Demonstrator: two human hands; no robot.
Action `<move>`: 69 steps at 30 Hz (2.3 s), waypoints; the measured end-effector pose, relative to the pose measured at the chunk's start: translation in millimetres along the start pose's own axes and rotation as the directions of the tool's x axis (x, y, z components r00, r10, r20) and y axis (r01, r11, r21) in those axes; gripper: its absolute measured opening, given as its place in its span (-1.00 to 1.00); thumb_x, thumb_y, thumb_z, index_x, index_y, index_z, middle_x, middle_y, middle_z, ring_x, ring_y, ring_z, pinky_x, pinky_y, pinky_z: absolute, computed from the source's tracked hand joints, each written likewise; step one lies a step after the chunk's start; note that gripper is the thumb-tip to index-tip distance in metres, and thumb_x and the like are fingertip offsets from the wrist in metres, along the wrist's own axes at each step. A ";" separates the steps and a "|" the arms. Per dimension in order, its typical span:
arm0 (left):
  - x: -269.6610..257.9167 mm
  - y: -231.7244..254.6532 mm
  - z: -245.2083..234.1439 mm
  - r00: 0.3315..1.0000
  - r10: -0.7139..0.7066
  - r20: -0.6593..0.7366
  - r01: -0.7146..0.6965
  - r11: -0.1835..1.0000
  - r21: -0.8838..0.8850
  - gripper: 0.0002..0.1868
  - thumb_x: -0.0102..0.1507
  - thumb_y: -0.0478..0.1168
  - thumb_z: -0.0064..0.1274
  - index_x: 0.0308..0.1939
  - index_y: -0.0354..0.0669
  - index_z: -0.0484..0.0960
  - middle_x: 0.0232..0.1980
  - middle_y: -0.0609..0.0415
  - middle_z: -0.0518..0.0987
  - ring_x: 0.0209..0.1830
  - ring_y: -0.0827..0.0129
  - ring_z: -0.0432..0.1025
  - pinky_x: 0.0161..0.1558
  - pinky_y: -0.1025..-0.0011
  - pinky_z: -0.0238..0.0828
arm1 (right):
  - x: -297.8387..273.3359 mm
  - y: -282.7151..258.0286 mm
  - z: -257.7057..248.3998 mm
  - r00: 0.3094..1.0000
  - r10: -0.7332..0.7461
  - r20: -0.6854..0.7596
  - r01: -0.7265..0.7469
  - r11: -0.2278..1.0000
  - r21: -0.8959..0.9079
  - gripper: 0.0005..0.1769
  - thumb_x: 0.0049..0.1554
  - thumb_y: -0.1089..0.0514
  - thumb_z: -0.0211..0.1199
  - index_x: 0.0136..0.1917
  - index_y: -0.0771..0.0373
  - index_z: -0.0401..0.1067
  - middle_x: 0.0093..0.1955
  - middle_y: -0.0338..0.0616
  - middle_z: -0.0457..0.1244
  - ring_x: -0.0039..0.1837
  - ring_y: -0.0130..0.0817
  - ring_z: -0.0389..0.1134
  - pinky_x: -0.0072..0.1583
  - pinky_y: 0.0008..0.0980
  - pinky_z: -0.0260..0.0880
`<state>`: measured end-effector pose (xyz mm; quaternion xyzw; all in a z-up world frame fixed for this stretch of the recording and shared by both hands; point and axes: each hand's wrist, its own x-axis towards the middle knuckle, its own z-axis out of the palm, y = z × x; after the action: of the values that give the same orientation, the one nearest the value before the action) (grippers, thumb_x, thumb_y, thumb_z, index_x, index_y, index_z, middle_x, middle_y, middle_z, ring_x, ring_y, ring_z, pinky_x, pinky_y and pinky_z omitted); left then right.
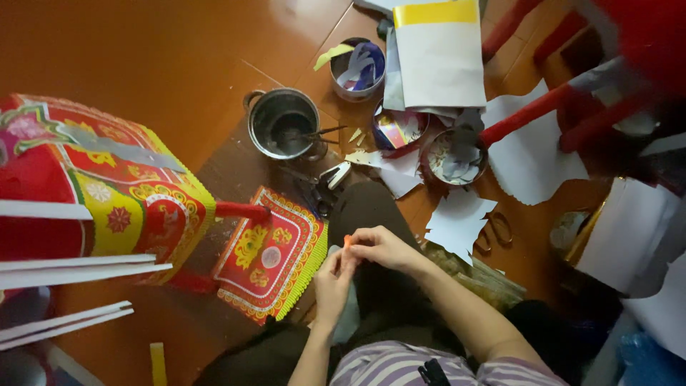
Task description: Assembling and decorating a traditional paper horse figure using glue and paper cutouts
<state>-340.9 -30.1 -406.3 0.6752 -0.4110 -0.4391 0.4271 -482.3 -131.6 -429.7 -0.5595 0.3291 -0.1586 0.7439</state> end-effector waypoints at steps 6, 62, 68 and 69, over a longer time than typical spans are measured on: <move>-9.1 -21.9 -8.0 0.998 -0.039 -0.043 0.033 0.992 -0.121 -0.79 0.13 -0.26 0.27 -0.15 -0.15 0.73 -0.33 -0.02 0.71 -0.32 0.42 0.57 -0.23 0.44 0.53 | -0.1 22.3 15.3 0.995 0.069 -0.072 -0.080 0.983 -0.163 -0.93 -0.11 0.32 0.39 -0.29 0.24 0.54 -0.44 -0.23 0.34 -0.33 -0.53 0.29 -0.23 -0.50 0.31; 7.6 -22.9 53.1 0.939 0.125 0.321 -0.093 0.989 -0.115 -0.77 0.26 -0.35 -0.04 -0.07 -0.16 0.68 -0.08 0.04 0.62 -0.06 0.35 0.47 0.02 0.46 0.30 | 76.4 42.2 -226.4 0.738 -0.406 -0.538 -0.240 0.587 -0.773 -0.72 0.11 0.23 0.12 0.07 0.36 0.45 0.04 0.13 0.31 0.09 0.02 0.29 0.15 -0.12 0.21; 6.8 -21.2 55.3 0.945 0.134 0.297 -0.105 0.988 -0.113 -0.78 0.26 -0.35 -0.05 -0.09 -0.17 0.68 -0.08 0.02 0.62 -0.08 0.34 0.47 0.01 0.46 0.31 | 162.3 44.0 -226.9 0.730 -0.285 -0.621 -0.489 0.417 -0.766 -0.61 0.04 -0.02 0.25 0.07 0.21 0.37 0.00 0.08 0.25 0.08 0.13 0.24 0.00 0.17 0.27; 5.4 -26.1 56.2 0.946 0.137 0.293 -0.109 0.988 -0.110 -0.79 0.26 -0.35 -0.05 -0.10 -0.18 0.67 -0.07 0.01 0.62 -0.07 0.31 0.47 0.02 0.43 0.30 | 169.7 43.0 -224.1 0.716 -0.267 -0.645 -0.528 0.397 -0.751 -0.50 0.01 -0.08 0.33 0.11 0.21 0.29 0.03 0.08 0.20 0.12 0.14 0.19 0.02 0.20 0.24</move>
<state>-387.8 -39.5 -446.1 0.5534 -0.4915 -0.5273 0.4172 -513.2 -383.4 -558.2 -0.7368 0.6545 -0.0813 0.1487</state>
